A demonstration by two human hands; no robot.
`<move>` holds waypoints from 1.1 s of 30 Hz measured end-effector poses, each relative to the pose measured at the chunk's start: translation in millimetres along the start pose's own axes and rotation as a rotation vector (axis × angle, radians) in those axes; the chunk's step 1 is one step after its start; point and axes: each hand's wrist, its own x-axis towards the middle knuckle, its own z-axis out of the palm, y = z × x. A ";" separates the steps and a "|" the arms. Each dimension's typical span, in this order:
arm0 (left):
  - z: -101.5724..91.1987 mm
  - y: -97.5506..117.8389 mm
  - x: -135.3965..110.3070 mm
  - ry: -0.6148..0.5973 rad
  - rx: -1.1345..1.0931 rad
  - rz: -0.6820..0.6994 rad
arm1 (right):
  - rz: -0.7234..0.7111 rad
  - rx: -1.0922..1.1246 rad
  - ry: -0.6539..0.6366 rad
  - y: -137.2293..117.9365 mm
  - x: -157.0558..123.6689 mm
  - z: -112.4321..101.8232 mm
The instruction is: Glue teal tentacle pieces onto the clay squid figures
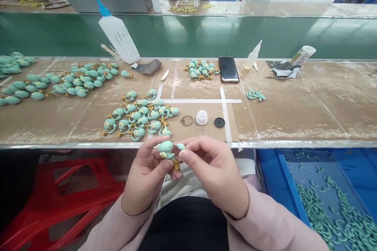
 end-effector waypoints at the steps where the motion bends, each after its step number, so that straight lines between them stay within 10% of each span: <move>1: 1.1 0.4 0.0 0.007 0.009 -0.001 | -0.012 -0.006 0.002 0.0 -0.7 -0.3; 25: 11.5 5.9 -16.4 -0.142 0.241 0.165 | -0.744 -0.848 0.127 -8.5 -25.0 1.3; 33: 18.2 7.0 -15.4 -0.293 -0.060 0.152 | -0.957 -0.943 0.094 -4.0 -29.8 -0.6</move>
